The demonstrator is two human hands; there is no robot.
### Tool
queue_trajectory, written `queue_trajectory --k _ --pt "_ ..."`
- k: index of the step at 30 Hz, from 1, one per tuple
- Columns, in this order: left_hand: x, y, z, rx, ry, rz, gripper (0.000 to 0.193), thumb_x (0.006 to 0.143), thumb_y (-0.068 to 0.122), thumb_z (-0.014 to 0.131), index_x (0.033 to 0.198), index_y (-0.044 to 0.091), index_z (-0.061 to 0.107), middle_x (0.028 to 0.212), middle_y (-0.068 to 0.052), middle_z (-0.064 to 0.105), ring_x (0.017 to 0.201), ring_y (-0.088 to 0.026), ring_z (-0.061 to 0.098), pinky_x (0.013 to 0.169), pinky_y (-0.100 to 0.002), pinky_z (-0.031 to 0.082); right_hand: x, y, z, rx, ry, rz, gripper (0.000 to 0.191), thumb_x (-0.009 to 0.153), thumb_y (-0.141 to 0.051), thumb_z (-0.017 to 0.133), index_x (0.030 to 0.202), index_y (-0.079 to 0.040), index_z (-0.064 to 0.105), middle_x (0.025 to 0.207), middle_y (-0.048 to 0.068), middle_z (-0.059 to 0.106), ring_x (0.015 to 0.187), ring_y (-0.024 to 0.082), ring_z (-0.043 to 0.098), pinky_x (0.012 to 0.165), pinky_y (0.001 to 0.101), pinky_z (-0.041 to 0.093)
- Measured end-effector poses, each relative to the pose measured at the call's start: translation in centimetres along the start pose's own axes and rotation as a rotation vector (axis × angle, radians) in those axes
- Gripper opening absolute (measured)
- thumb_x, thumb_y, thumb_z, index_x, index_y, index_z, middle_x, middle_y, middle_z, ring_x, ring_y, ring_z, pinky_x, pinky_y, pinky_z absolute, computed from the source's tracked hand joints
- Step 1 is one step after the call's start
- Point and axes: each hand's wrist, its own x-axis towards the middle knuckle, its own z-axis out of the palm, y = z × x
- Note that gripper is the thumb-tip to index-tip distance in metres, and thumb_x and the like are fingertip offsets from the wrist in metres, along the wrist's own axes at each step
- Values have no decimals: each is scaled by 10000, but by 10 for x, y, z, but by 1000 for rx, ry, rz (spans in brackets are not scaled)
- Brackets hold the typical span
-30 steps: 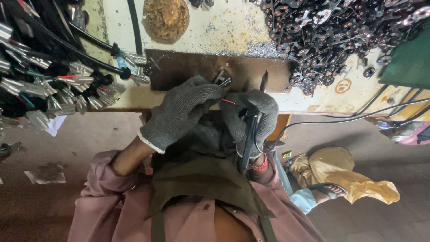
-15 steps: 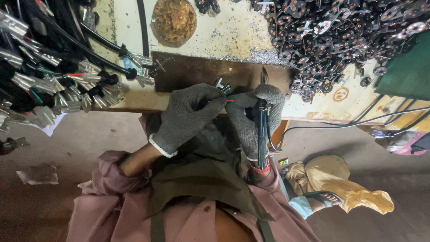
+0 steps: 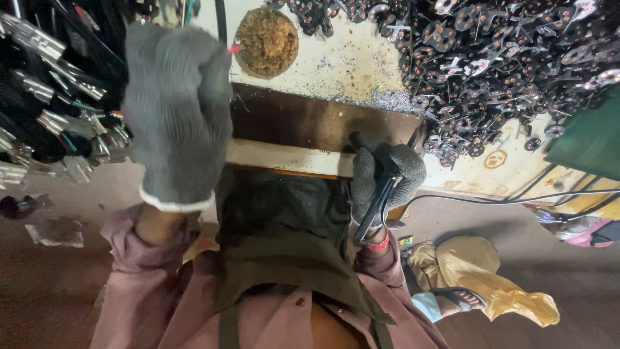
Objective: The person sits at a workbench and solders wires onto small electronic components one at a time using a soldering iron, placing each finished component onto a large pile on the bench and picking up the next part to repeat the work.
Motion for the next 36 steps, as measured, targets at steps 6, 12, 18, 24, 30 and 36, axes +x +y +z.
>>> queue_trajectory --k 6,12,18,24,30,36 --pt "26 -10 19 238 -94 91 158 1045 -15 735 1053 48 591 1065 -112 583 832 -264 635 682 -379 519 4 -2 -6 -28 -72 -76 312 898 -23 841 1100 -64 607 1048 120 727 966 308 691 944 420 535" --pt "11 28 -14 -103 -217 -163 129 1057 -15 714 1110 46 614 1034 -111 633 895 -305 662 748 -381 530 1 2 -3 24 -116 -59 307 924 -34 831 1120 -67 598 1065 110 753 981 296 732 914 401 553" --pt "-48 28 35 -464 -540 -364 116 986 108 695 1059 41 635 1002 -147 664 913 -334 692 771 -414 540 4 3 -7 -1 -282 -47 346 861 -93 897 1109 -81 657 1100 132 773 853 229 769 769 330 608" --pt "-56 37 54 -520 -738 -294 144 974 184 687 1039 62 648 1026 -166 666 928 -398 668 753 -477 522 13 2 -11 57 -387 -145 434 859 -73 821 1262 -76 657 1177 114 766 967 242 778 838 323 617" --pt "-31 44 45 -302 -601 -22 173 922 162 672 1081 102 640 1172 -171 612 1040 -388 663 817 -460 553 17 -11 -8 65 -367 -121 395 867 -40 855 1215 -63 668 1076 124 769 875 222 755 772 324 600" --pt "-31 35 56 -265 -621 -12 138 992 171 687 1096 93 641 1097 -116 643 976 -343 677 754 -440 564 27 -23 -1 70 -258 -77 327 949 -7 804 1234 -109 680 1094 77 778 948 222 788 847 342 618"
